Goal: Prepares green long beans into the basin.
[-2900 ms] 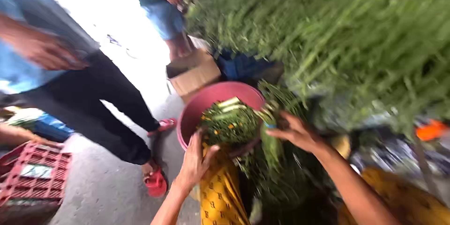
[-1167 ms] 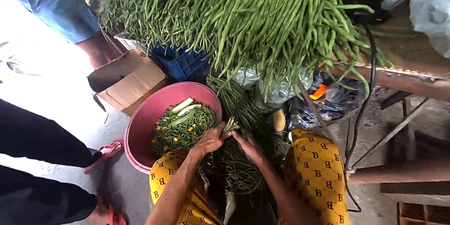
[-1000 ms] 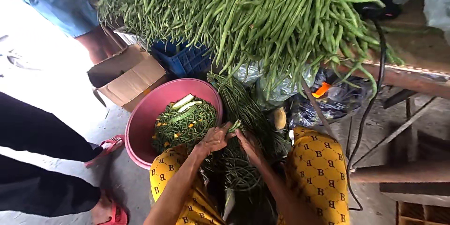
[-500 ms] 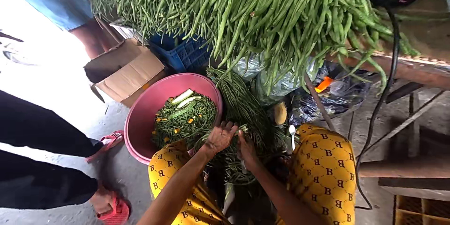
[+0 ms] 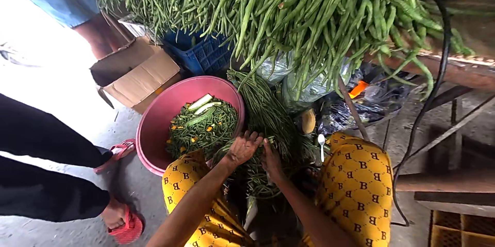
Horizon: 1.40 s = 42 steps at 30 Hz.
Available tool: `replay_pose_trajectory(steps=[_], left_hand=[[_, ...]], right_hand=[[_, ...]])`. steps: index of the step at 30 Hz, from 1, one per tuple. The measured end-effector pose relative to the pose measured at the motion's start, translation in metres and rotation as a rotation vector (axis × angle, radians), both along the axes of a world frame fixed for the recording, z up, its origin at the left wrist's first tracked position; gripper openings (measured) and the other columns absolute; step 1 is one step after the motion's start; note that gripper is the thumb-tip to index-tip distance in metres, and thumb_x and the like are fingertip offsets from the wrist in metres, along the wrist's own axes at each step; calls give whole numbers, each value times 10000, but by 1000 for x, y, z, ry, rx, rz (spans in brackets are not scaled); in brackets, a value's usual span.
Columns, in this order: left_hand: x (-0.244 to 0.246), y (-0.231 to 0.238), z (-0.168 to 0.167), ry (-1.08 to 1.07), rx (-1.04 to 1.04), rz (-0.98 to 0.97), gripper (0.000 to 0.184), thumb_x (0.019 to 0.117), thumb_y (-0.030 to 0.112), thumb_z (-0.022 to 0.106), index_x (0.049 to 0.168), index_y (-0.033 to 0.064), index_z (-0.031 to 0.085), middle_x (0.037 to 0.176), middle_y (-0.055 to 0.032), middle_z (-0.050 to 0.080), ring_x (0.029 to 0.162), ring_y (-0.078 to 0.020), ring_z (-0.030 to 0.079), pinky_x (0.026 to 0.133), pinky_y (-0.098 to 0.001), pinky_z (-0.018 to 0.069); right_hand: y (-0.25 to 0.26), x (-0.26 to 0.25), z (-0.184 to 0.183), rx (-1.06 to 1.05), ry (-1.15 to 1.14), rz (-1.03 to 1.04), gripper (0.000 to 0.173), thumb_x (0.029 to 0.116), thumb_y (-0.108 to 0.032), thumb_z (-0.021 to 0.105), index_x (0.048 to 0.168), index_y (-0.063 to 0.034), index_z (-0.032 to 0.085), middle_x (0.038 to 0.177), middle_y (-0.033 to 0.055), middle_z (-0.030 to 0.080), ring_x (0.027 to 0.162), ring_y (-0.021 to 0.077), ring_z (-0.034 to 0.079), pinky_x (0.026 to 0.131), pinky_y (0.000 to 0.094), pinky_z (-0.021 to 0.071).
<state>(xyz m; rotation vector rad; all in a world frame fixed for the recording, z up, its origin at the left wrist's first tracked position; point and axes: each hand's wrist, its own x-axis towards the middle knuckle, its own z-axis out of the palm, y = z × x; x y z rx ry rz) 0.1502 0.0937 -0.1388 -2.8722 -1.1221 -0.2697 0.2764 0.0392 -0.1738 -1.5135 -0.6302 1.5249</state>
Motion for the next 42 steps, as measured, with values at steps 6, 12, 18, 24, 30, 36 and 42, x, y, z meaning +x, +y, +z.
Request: replay_pose_trajectory(steps=[6,12,18,24,30,36,42], left_hand=[[1,1,-6,-10,67,-8,285,954,-19,568,1205,-20,705,1059,-249,720,927,-451,713,751,-539,583],[-1,2,-2,-27,135,-15,280,945,-23,579,1192,-19,711,1024,-234,724,890,-428,720,732,-514,588],[-3,2,7,-101,137,39,298,937,11,602,1213,4,715,1041,-224,723,919,-429,717,724,-512,591],[-6,6,22,-126,37,150,332,1006,100,557,1306,17,673,1167,-246,700,1042,-451,691,828,-552,575],[-30,19,66,-530,-480,423,597,1069,348,541,1485,-65,430,1421,-285,555,1313,-408,568,1117,-515,442],[-58,23,90,-1015,-564,534,451,1015,205,623,1358,-78,551,1192,-245,683,1125,-305,674,1030,-462,506],[-85,30,88,-1390,-634,426,466,1007,97,617,1397,-96,451,1161,-156,639,927,-106,650,871,-267,549]], right_hand=[[-1,-3,9,-89,99,-50,520,1100,-505,348,773,-114,449,530,-49,351,395,57,324,396,201,320],[1,1,20,-130,174,-14,513,1090,-537,346,786,-135,446,521,-56,351,376,47,320,369,191,310],[5,8,32,-69,179,56,514,1092,-534,345,768,-148,444,510,-61,361,363,39,324,352,185,303],[-1,12,52,12,242,109,534,1101,-536,265,747,-171,427,484,-82,356,353,23,331,353,174,311],[-3,17,45,-73,113,142,721,1090,-563,103,1021,-41,597,559,-33,478,420,75,427,411,230,397],[-9,17,39,-168,-300,356,422,1015,-97,596,1392,40,465,933,129,606,708,161,563,649,345,508],[1,18,20,-131,-540,482,593,1101,-346,455,1506,82,385,1407,341,523,1254,432,568,1059,574,451]])
